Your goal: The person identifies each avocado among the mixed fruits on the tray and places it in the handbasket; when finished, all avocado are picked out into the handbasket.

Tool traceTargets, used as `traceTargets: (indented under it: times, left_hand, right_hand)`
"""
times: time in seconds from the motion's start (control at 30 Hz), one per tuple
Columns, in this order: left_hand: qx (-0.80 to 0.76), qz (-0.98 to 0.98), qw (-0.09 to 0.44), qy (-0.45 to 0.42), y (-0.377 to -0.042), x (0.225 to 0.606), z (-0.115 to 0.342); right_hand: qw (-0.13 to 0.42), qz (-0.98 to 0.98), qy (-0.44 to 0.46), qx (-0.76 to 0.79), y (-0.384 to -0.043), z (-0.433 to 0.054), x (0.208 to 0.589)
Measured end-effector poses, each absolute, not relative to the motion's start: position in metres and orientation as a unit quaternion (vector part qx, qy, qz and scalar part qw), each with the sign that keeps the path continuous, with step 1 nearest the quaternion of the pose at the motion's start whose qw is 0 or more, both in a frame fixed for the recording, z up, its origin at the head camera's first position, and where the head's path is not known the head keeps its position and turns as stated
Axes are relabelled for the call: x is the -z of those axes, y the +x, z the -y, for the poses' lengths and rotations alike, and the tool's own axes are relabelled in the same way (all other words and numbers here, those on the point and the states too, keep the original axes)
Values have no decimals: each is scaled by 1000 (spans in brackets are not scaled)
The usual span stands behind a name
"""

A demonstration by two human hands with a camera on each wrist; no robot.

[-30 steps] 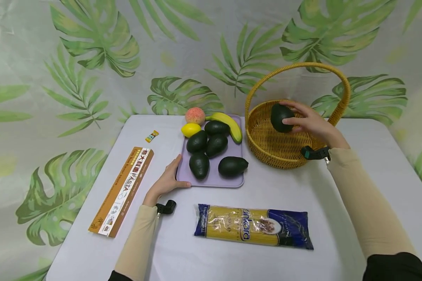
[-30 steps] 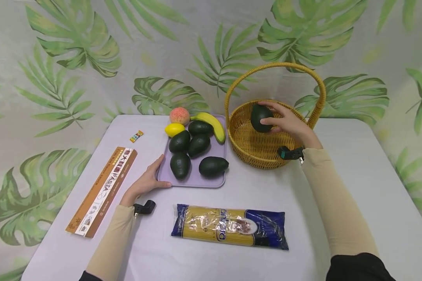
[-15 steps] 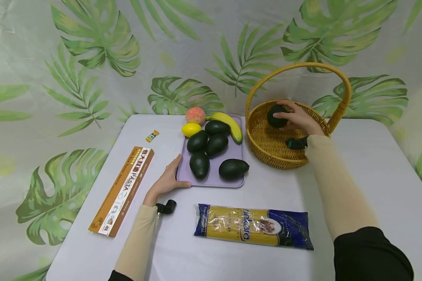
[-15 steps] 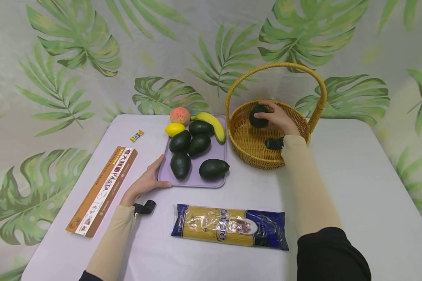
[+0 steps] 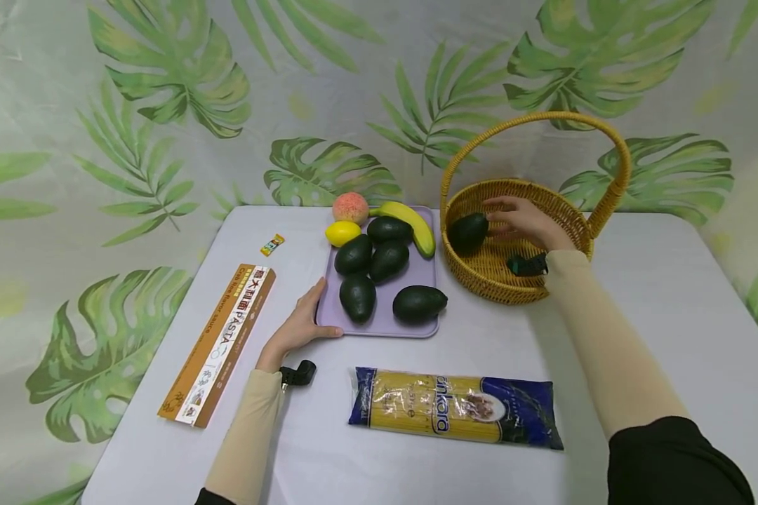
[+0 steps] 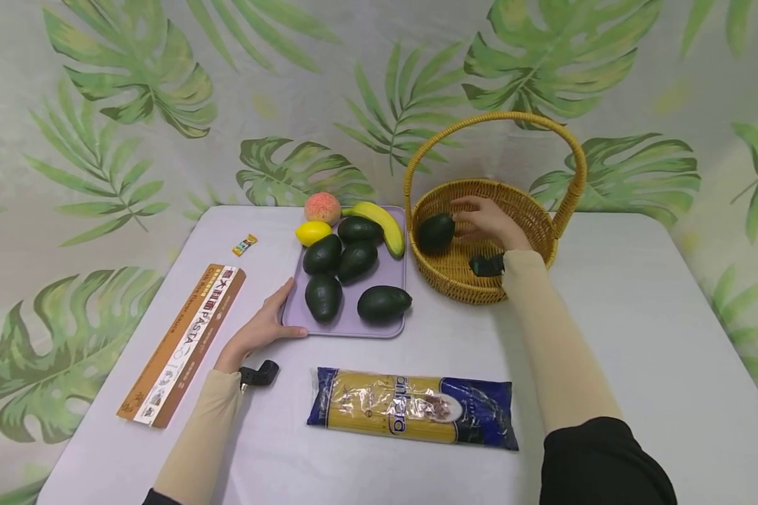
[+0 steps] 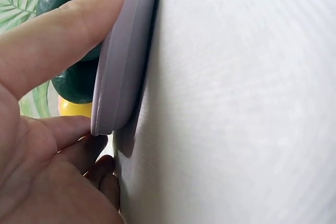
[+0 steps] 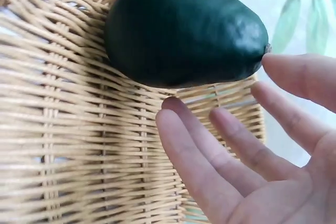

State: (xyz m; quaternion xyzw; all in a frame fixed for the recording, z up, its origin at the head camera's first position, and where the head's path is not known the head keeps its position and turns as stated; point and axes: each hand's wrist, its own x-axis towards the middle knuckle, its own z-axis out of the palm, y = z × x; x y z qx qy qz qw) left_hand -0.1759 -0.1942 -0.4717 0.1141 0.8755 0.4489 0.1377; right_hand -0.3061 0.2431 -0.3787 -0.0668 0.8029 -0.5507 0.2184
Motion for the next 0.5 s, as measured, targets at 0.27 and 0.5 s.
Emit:
traceTargets:
  times: [0.27, 0.5]
  left_hand:
    - [-449, -875, 135, 117, -176, 473, 194]
    - [-445, -878, 135, 116, -176, 473, 194]
  right_hand:
    - [159, -840, -83, 513, -289, -252, 370]
    - [145, -813, -126, 549, -269, -252, 363]
